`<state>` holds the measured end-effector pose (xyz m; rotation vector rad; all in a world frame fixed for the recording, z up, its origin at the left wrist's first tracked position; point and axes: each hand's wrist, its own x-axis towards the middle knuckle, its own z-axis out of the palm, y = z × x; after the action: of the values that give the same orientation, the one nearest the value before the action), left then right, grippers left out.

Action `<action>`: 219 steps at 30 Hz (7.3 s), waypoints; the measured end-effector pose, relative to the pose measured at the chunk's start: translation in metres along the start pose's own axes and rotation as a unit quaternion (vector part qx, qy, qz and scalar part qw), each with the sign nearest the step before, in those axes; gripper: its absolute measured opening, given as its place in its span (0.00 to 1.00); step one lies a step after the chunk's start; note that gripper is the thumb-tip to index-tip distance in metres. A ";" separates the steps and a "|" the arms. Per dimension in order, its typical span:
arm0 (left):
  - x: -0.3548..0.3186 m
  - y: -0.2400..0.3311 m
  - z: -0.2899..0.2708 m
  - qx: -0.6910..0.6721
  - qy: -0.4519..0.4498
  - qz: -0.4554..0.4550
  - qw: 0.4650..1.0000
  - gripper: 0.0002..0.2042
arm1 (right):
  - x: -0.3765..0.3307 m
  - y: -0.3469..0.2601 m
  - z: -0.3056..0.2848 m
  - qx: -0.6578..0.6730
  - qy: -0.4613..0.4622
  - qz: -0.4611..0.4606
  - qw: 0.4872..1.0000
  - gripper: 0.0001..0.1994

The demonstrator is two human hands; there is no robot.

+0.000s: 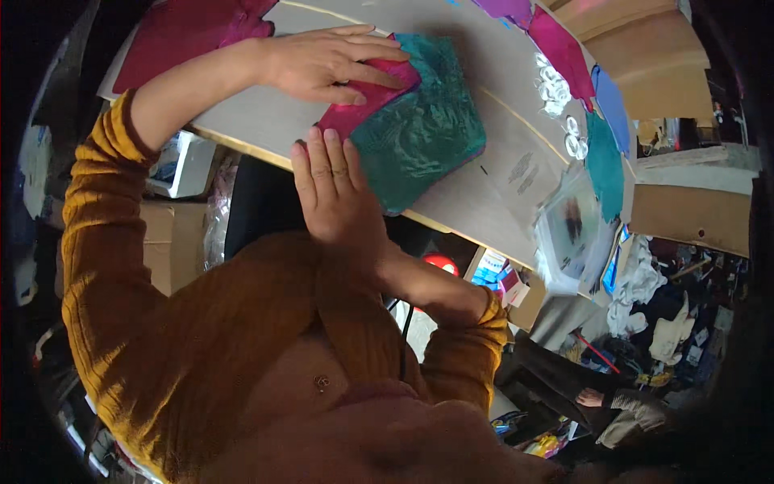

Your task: Folding and organizing various colored felt or fabric shapes on a flat surface.

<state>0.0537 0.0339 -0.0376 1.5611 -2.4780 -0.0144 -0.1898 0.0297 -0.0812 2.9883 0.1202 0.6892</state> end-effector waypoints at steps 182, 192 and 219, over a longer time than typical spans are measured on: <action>0.004 0.056 0.018 0.048 0.101 -0.116 0.987 0.25 | -0.015 0.120 -0.050 0.194 -0.158 0.068 0.966 0.50; 0.003 0.052 0.019 0.038 0.100 -0.104 0.989 0.22 | 0.002 0.143 -0.054 0.287 -0.217 0.037 0.932 0.50; 0.004 0.051 0.017 0.105 0.101 -0.076 0.986 0.22 | 0.011 0.174 -0.021 0.138 -0.129 0.034 0.981 0.52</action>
<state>0.0033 0.0516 -0.0473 1.7336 -2.2599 0.3749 -0.1788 -0.1407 -0.0424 3.3290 0.1051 0.3053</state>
